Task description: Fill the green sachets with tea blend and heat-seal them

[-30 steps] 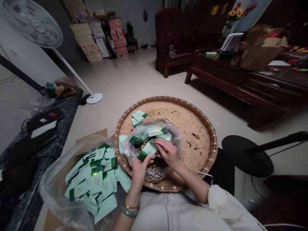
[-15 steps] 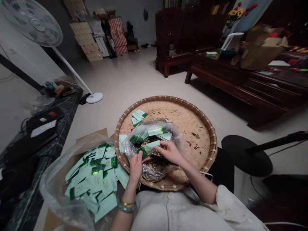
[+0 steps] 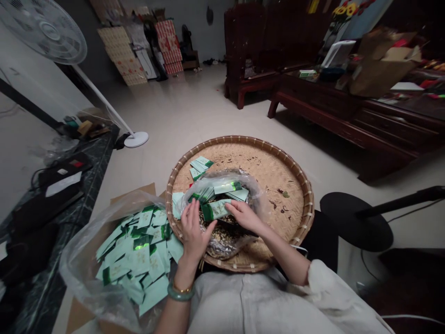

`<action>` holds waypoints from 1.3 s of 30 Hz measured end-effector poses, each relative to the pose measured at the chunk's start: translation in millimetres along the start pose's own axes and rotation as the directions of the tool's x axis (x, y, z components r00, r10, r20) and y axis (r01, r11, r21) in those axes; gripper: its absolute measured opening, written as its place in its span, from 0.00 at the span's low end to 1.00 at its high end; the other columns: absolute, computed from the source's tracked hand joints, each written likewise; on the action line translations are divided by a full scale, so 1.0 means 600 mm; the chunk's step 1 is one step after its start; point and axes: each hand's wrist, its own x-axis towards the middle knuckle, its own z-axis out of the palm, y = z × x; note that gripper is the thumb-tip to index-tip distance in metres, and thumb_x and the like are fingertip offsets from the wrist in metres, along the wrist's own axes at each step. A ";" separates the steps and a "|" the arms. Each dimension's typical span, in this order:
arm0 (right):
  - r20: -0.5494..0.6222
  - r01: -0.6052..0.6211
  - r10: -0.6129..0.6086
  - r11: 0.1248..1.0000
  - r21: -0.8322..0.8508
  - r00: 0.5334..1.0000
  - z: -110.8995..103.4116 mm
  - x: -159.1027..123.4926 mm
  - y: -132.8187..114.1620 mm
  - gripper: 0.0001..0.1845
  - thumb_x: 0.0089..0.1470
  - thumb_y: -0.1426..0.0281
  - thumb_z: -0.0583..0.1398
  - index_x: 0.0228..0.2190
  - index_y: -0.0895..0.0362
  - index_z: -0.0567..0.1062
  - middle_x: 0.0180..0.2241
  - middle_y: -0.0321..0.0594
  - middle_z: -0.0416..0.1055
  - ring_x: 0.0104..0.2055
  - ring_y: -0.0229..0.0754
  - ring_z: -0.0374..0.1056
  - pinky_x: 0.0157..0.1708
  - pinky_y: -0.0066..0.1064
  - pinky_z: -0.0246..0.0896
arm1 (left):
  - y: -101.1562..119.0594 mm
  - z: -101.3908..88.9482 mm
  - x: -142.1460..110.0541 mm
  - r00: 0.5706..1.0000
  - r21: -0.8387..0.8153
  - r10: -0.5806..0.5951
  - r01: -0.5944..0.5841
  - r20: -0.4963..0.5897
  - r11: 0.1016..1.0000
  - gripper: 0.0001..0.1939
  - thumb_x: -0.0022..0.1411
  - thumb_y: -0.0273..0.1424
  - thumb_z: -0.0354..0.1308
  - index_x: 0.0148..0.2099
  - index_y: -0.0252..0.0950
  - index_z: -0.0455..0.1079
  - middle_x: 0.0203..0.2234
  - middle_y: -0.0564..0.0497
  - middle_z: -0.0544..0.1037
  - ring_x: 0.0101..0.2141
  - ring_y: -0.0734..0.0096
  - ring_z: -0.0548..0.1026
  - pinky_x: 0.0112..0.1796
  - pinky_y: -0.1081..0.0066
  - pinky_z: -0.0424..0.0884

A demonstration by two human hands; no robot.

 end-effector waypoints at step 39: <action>0.296 0.177 0.043 0.715 -0.676 0.954 0.055 -0.047 0.026 0.37 0.44 0.76 0.67 0.56 0.61 0.65 0.52 0.54 0.67 0.53 0.54 0.65 0.51 0.39 0.60 | -0.043 -0.001 -0.004 0.917 -0.283 -0.349 0.393 0.192 0.875 0.21 0.42 0.30 0.67 0.42 0.35 0.71 0.25 0.55 0.69 0.24 0.76 0.67 0.24 0.77 0.63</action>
